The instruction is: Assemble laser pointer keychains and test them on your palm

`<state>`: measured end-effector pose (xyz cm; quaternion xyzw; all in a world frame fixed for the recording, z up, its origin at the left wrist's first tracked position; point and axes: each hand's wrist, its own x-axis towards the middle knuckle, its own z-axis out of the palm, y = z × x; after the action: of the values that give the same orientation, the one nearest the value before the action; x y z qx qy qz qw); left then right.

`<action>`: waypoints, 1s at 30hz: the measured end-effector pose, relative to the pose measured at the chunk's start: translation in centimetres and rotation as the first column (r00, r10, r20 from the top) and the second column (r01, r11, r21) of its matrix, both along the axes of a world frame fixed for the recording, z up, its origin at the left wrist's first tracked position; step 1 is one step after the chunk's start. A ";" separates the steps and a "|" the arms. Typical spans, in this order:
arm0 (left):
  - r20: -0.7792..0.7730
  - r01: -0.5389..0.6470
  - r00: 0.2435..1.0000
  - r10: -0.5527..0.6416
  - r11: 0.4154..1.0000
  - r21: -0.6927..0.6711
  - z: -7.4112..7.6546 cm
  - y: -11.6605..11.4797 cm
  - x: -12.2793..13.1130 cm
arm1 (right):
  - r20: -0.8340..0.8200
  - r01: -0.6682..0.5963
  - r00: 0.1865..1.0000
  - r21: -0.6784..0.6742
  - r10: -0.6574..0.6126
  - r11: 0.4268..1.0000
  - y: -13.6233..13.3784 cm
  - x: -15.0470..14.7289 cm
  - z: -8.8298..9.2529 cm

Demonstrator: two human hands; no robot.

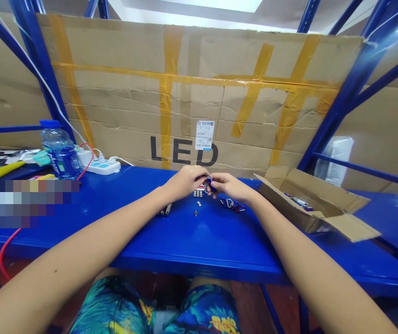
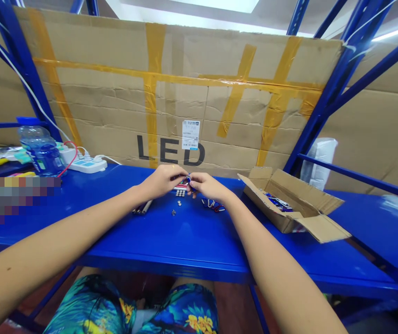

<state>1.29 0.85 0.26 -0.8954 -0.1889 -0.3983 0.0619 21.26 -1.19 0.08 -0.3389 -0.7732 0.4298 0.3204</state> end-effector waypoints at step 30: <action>-0.616 -0.198 0.787 -0.041 0.928 -0.315 0.7 -1.1 -1.3 | 0.107 0.026 0.993 0.168 -0.044 0.985 0.4 1.4 0.6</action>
<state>0.04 -0.29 0.93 -0.9625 -0.2665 -0.0416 -0.0301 22.63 -0.76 0.68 -0.3478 -0.8169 0.3384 0.3118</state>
